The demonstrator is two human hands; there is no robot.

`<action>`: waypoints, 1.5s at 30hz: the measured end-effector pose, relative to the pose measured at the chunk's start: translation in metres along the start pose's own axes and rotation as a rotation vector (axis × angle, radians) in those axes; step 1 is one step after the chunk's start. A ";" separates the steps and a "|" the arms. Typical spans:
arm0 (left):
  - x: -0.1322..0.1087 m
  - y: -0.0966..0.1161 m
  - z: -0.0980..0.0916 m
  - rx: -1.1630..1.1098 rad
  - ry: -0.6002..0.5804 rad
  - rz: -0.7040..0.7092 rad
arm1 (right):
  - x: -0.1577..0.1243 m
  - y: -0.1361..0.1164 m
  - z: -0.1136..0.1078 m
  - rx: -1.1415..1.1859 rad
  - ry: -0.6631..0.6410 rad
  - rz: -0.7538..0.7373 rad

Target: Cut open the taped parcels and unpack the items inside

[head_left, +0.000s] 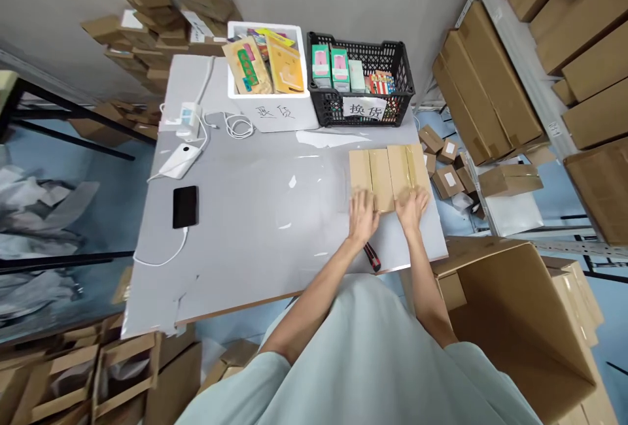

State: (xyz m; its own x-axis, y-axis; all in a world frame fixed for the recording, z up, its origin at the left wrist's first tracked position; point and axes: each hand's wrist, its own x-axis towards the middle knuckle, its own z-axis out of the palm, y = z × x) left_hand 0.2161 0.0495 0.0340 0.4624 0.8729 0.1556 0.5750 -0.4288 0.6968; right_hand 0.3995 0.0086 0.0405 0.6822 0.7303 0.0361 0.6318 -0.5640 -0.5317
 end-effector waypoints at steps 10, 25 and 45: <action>-0.010 -0.068 -0.057 -0.560 -0.110 -0.421 | -0.079 -0.091 0.041 0.135 0.004 0.024; -0.129 -0.248 -0.249 -0.557 0.222 -0.651 | -0.294 -0.209 0.120 0.299 -0.453 -0.278; -0.223 -0.247 -0.235 -0.688 0.266 -0.693 | -0.240 -0.157 0.071 0.570 -0.470 -0.059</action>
State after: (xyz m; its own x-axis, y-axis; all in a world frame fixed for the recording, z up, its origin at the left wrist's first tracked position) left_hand -0.1878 0.0158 -0.0083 -0.0390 0.9383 -0.3437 0.1074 0.3459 0.9321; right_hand 0.1105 -0.0512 0.0550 0.3429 0.9134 -0.2194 0.2860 -0.3239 -0.9018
